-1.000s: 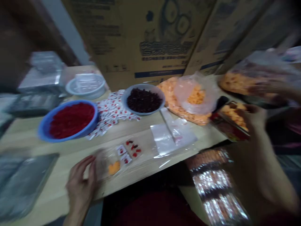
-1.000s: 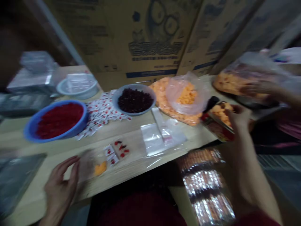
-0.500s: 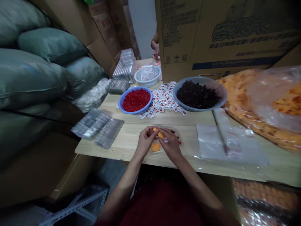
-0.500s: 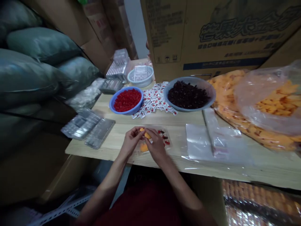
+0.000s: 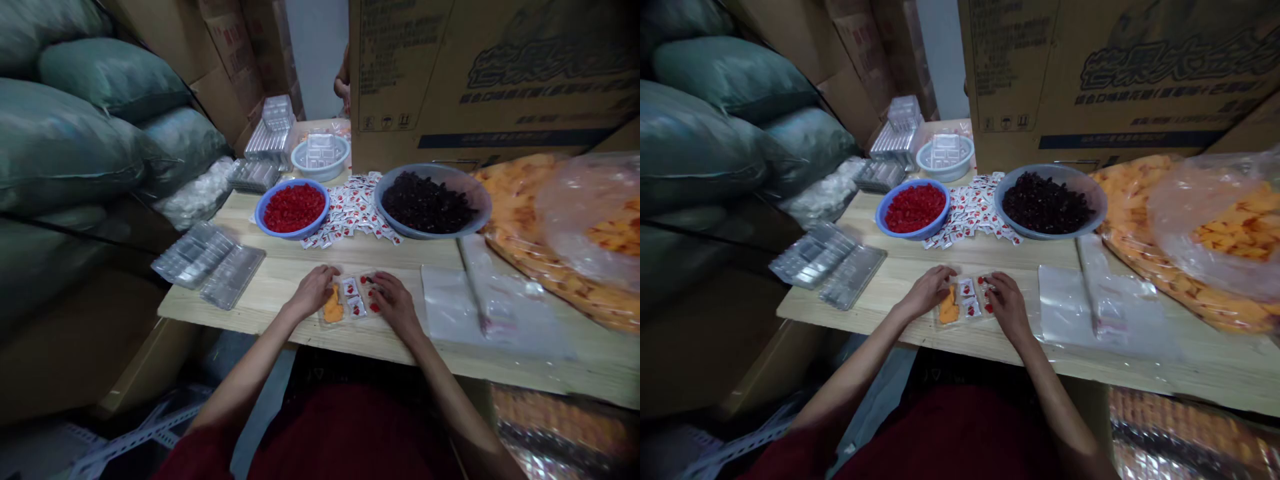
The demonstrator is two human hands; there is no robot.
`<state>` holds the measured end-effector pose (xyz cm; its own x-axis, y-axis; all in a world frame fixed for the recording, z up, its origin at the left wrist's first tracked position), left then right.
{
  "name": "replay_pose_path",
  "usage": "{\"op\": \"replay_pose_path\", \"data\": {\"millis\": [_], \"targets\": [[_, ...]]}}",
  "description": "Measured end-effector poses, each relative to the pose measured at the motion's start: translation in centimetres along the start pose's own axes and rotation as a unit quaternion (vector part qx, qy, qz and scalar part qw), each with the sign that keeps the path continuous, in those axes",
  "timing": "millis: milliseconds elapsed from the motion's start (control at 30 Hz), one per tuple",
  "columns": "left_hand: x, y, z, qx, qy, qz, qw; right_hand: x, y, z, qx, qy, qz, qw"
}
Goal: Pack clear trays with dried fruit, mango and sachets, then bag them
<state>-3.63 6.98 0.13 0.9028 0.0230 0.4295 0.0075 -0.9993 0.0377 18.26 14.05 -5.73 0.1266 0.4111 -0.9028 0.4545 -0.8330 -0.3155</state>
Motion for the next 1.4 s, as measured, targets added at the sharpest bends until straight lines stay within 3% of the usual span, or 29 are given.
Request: {"op": "replay_pose_path", "data": {"millis": [200,367,567,867,1000,1133,1267,1400], "targets": [[0.1,1.6,0.5,0.018,-0.025,-0.020,0.999,0.0,0.4,0.3,-0.008,0.014,-0.006,1.000],[-0.2,1.4,1.2,0.002,-0.028,-0.029,0.999,0.2,0.4,0.5,-0.002,0.034,-0.021,0.999],[-0.8,2.4,0.3,0.046,-0.013,-0.049,0.998,0.3,0.5,0.6,0.000,0.042,-0.017,0.999],[0.7,3.6,0.8,-0.009,-0.060,0.020,0.998,0.3,0.8,0.6,-0.001,0.046,-0.018,0.999],[0.8,4.3,0.2,0.017,-0.105,0.008,0.994,0.3,0.9,0.5,0.003,0.047,-0.022,0.999],[0.3,4.2,1.0,0.005,-0.127,-0.020,0.992,0.3,0.9,0.5,0.003,0.056,-0.021,0.998],[0.1,4.0,1.6,0.031,-0.107,-0.015,0.994,0.3,0.9,0.8,0.006,0.056,-0.026,0.998],[-0.8,5.0,0.6,0.088,-0.029,-0.007,0.996,-0.1,1.1,0.2,0.009,0.063,-0.031,0.997]]}}
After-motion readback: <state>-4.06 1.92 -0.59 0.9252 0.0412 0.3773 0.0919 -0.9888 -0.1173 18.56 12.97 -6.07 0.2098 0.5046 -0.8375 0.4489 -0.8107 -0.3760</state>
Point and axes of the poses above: each hand's wrist, its own y-axis away from the middle knuckle, its own z-axis out of the palm, x = y × z, the point moved 4 cm from there along -y, towards the middle knuckle, and after that the axes turned 9 degrees about -y, right-handed, at the moved point
